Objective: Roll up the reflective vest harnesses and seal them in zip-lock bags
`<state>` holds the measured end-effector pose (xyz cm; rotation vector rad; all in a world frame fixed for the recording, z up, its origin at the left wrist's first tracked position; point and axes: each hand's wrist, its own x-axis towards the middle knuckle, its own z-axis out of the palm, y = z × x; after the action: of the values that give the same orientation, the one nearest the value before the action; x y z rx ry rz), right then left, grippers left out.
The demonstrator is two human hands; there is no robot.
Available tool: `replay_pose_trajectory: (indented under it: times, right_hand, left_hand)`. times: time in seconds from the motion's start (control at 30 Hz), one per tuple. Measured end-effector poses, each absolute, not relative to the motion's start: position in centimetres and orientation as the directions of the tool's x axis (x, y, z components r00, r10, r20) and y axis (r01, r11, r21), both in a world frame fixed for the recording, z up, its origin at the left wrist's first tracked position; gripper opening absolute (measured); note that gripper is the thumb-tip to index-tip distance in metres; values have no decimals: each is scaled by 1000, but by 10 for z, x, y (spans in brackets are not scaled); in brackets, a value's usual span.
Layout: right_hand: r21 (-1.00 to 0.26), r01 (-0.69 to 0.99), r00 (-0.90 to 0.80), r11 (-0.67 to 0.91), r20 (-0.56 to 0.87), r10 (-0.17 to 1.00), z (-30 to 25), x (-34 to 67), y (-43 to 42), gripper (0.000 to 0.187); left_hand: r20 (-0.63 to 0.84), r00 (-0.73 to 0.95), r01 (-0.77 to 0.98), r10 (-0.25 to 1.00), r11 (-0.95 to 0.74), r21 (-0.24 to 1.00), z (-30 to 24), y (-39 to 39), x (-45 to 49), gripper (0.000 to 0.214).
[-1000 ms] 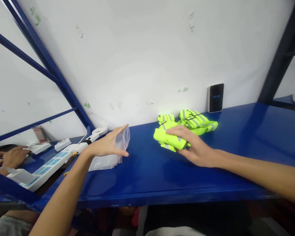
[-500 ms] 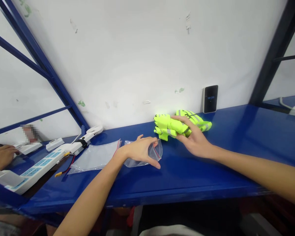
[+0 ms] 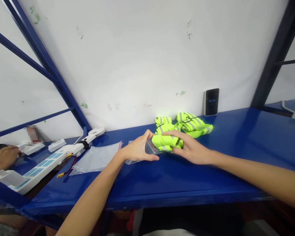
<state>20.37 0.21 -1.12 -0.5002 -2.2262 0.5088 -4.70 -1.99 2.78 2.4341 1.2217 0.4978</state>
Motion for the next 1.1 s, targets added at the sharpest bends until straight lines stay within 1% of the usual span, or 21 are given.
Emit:
replay_pose_trajectory:
  times: [0.07, 0.13, 0.23, 0.33, 0.4, 0.47, 0.53, 0.6, 0.67, 0.77, 0.87, 0.93, 1.0, 1.1]
  right_hand:
    - [-530, 185, -606, 827, 601, 521, -10, 203, 2, 54]
    - [-532, 173, -628, 829, 589, 509, -9, 202, 1, 55]
    - [-540, 151, -655, 828, 573, 493, -8, 199, -1, 55]
    - [-555, 132, -650, 821, 577, 494, -8, 194, -2, 55]
    - [-535, 123, -658, 836, 586, 473, -8, 192, -3, 55]
    - [-507, 116, -681, 854, 586, 440, -7, 192, -4, 56]
    - [-496, 114, -705, 861, 570, 422, -6, 194, -7, 59]
    - [-501, 122, -721, 857, 548, 424, -4, 196, -11, 62]
    - [-507, 140, -731, 851, 526, 434, -2, 198, -15, 62]
    - [-483, 158, -754, 861, 504, 421, -2, 198, -17, 60]
    - [-435, 170, -783, 884, 485, 390, -6, 198, -13, 60]
    - [-407, 179, -795, 896, 477, 376, -9, 199, -9, 58]
    - [-387, 175, -799, 906, 482, 360, -13, 199, -4, 54]
    - [-353, 129, -787, 927, 532, 312, -17, 200, 0, 52]
  left_hand:
    - [162, 568, 688, 807, -573, 444, 30, -24, -44, 57]
    - [171, 574, 699, 801, -588, 407, 31, -28, -41, 53]
    - [183, 570, 719, 801, -594, 362, 30, -30, -36, 55]
    - [190, 567, 725, 801, -595, 347, 28, -31, -32, 66]
    - [205, 581, 709, 788, -614, 349, 27, -32, -29, 75]
    - [216, 592, 692, 777, -627, 358, 28, -32, -28, 89]
    - [192, 592, 690, 783, -616, 380, 29, -33, -28, 105]
    - [161, 599, 684, 785, -605, 408, 29, -32, -28, 113]
    - [178, 614, 651, 769, -620, 438, 29, -31, -29, 111]
    - [227, 635, 591, 738, -654, 472, 26, -31, -28, 104]
    - [192, 670, 576, 717, -666, 475, 21, -31, -24, 105]
    - [176, 666, 588, 725, -655, 475, 16, -30, -21, 109]
    - [201, 635, 597, 746, -639, 486, 10, -28, -18, 113]
    - [263, 610, 582, 747, -648, 492, 2, -23, -15, 110]
